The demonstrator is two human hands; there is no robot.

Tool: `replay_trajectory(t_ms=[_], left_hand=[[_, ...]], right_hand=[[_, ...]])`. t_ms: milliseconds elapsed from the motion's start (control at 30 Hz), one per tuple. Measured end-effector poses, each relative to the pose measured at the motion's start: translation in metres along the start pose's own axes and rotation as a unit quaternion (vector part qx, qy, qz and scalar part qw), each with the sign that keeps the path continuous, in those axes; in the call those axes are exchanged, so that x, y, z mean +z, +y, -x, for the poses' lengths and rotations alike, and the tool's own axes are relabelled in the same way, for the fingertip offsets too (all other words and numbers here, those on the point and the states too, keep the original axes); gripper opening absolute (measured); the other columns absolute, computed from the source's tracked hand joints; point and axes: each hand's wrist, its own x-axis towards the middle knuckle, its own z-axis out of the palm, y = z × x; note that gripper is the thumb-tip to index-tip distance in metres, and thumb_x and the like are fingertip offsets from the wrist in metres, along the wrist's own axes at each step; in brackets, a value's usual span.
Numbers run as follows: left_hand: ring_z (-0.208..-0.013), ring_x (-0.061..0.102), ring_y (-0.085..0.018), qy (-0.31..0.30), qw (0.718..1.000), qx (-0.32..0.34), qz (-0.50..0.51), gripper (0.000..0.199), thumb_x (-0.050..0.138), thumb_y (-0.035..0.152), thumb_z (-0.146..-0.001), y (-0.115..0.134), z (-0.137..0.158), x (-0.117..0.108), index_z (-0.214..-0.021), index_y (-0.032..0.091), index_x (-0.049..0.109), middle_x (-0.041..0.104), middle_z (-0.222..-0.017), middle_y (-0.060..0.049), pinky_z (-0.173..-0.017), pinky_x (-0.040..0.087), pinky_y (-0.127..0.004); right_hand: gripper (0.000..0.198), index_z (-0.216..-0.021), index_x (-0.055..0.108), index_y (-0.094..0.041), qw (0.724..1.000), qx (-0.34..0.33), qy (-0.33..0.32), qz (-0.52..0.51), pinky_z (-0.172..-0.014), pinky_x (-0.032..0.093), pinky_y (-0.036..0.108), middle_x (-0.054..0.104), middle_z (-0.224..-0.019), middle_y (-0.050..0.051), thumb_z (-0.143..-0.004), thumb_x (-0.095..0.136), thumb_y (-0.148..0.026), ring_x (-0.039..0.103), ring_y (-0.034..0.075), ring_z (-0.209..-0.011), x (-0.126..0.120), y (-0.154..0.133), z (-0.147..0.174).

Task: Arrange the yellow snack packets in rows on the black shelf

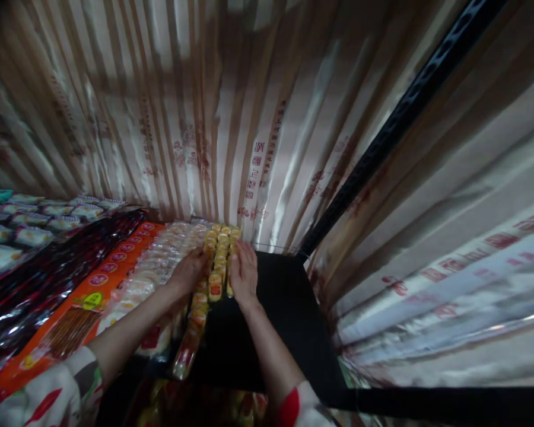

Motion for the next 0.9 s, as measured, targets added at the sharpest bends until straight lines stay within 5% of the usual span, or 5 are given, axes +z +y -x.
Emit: replay_trajectory(t_ms=[167, 300, 600, 767, 900], left_hand=[[-0.106, 0.051, -0.021, -0.008, 1.0, 0.007, -0.029, 0.033, 0.04, 0.007, -0.082, 0.0, -0.003, 0.001, -0.112, 0.013, 0.053, 0.055, -0.111, -0.014, -0.089, 0.043, -0.032], [-0.106, 0.051, -0.021, -0.003, 0.999, 0.012, -0.038, 0.036, 0.043, 0.006, -0.08, -0.001, -0.004, 0.002, -0.114, 0.012, 0.051, 0.054, -0.113, -0.014, -0.088, 0.044, -0.032], [-0.11, 0.05, -0.021, 0.028, 0.996, 0.04, -0.071, 0.039, 0.039, 0.001, -0.08, -0.001, -0.009, 0.004, -0.116, 0.01, 0.05, 0.054, -0.116, -0.013, -0.095, 0.042, -0.032], [-0.11, 0.05, -0.021, 0.039, 0.997, 0.029, -0.066, 0.04, 0.037, 0.002, -0.081, -0.004, -0.008, 0.006, -0.117, 0.012, 0.05, 0.055, -0.116, -0.013, -0.092, 0.044, -0.033], [-0.109, 0.051, -0.02, 0.044, 0.996, 0.04, -0.064, 0.04, 0.036, 0.002, -0.081, -0.007, -0.009, 0.009, -0.117, 0.013, 0.05, 0.055, -0.116, -0.012, -0.095, 0.042, -0.034]], right_hand=[[0.051, -0.132, 0.046, -0.02, 0.957, -0.068, -0.238, 0.149, -0.111, 0.009, 0.051, 0.044, -0.14, 0.003, -0.094, 0.021, -0.043, 0.007, 0.024, -0.14, 0.029, -0.012, -0.078], [0.053, -0.13, 0.048, -0.018, 0.913, -0.077, -0.338, 0.217, -0.11, 0.0, 0.054, 0.048, -0.136, 0.004, -0.095, 0.019, -0.045, 0.007, 0.026, -0.14, 0.046, -0.013, -0.097], [0.049, -0.11, 0.063, -0.025, 0.921, -0.052, -0.319, 0.219, -0.109, 0.003, 0.053, 0.059, -0.124, 0.0, -0.095, 0.019, -0.043, 0.023, 0.024, -0.135, 0.049, -0.015, -0.089], [0.054, -0.122, 0.055, -0.026, 0.942, -0.03, -0.269, 0.197, -0.111, 0.005, 0.048, 0.054, -0.13, -0.001, -0.095, 0.012, -0.044, 0.014, 0.021, -0.138, 0.056, -0.014, -0.101], [0.057, -0.13, 0.048, -0.023, 0.925, 0.006, -0.308, 0.223, -0.109, 0.001, 0.054, 0.046, -0.138, 0.002, -0.094, 0.012, -0.048, 0.008, 0.025, -0.139, 0.062, -0.011, -0.114]])
